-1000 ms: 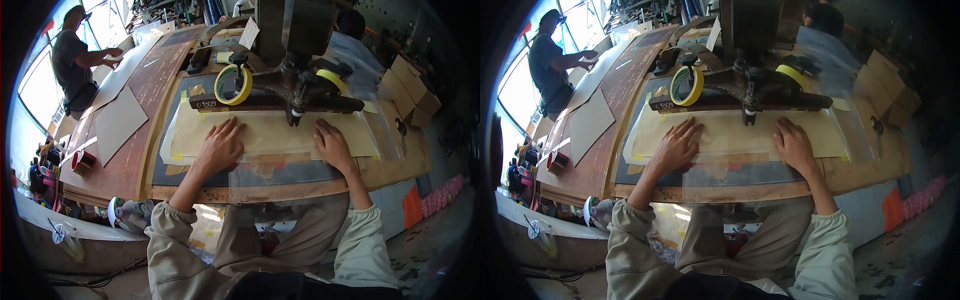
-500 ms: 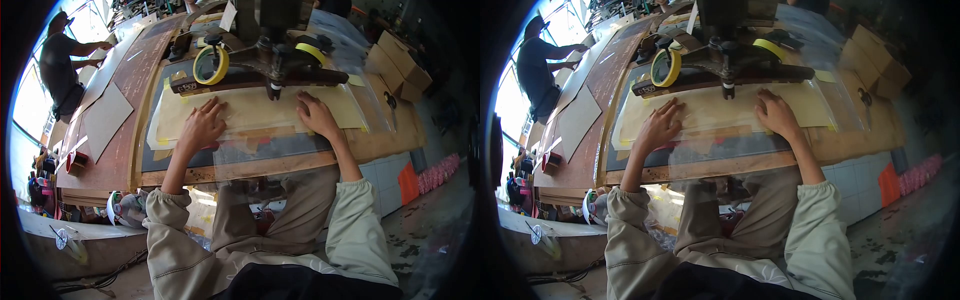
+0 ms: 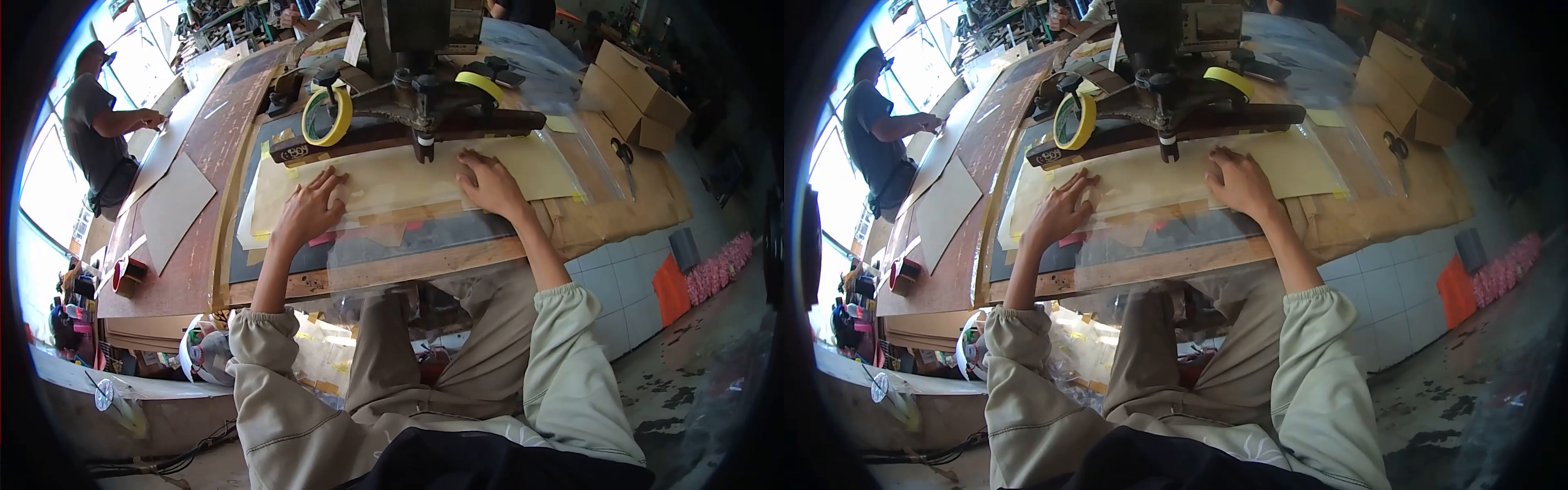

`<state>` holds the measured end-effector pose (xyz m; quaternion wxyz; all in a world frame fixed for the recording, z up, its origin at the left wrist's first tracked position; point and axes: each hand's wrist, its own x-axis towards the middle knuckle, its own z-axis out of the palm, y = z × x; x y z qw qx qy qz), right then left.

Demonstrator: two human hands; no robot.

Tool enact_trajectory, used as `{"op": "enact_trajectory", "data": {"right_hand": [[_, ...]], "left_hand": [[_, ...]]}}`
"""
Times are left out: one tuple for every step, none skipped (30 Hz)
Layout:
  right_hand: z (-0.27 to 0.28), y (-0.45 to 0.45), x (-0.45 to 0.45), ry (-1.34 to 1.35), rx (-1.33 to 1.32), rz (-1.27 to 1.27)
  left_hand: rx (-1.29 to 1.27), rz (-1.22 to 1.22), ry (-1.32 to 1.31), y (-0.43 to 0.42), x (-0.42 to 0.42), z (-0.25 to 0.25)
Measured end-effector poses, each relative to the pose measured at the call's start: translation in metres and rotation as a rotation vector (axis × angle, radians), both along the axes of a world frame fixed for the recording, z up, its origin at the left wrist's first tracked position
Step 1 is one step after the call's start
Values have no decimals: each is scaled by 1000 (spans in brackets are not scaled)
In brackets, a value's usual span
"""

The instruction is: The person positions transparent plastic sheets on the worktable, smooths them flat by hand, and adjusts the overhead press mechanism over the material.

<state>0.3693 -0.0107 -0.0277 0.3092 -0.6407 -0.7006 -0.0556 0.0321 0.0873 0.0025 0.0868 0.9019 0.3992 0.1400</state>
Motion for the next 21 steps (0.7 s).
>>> {"op": "enact_trajectory", "data": {"right_hand": [[2, -3, -4, -5, -11, 8], [5, -7, -9, -7, -52, 0], [9, -12, -13, -14, -86, -6], [13, -13, -15, -25, -113, -13], [14, -13, -17, -41, -90, -13], [12, -18, -18, -52, -82, -16], [8, -23, -20, -59, -82, -24], [7, -27, -22, -69, -86, -23], [8, -32, -24, -78, -93, -24], [10, -36, -25, -87, -99, -26], [11, -38, -25, -72, -106, -22], [12, -40, -25, -57, -116, -19], [12, -43, -25, -40, -129, -15], [13, -46, -24, -26, -140, -10], [13, -47, -24, -10, -148, -6], [14, -48, -23, 5, -157, 0], [14, -50, -23, 11, -151, 2], [13, -52, -23, 18, -148, 6], [12, -54, -24, 25, -142, 12], [13, -57, -27, 25, -147, 8], [15, -61, -29, 22, -153, 4]], "left_hand": [[-4, 15, 10, -5, -4, 2], [-18, -6, 27, -5, -8, 2], [-25, -24, 37, -3, -11, 0], [-26, -42, 46, -2, -13, 2], [-49, -17, 57, -5, -14, 5], [-29, -5, 53, -10, -16, 6], [-17, 2, 52, -16, -17, 7], [-7, 5, 52, -21, -18, 8], [-16, 6, 35, -25, -19, 7], [-10, 5, 27, -29, -20, 7], [-2, 3, 20, -33, -20, 7], [3, 3, 14, -37, -21, 6], [13, 14, 13, -42, -21, 5], [26, 25, 12, -46, -20, 5], [42, 36, 11, -49, -19, 4], [57, 39, -12, -51, -19, 0], [74, 45, -35, -53, -19, -5], [88, 53, -57, -57, -20, -9], [74, 88, -86, -64, -19, -8], [74, 104, -89, -70, -19, -7], [73, 119, -94, -74, -20, -6]]}}
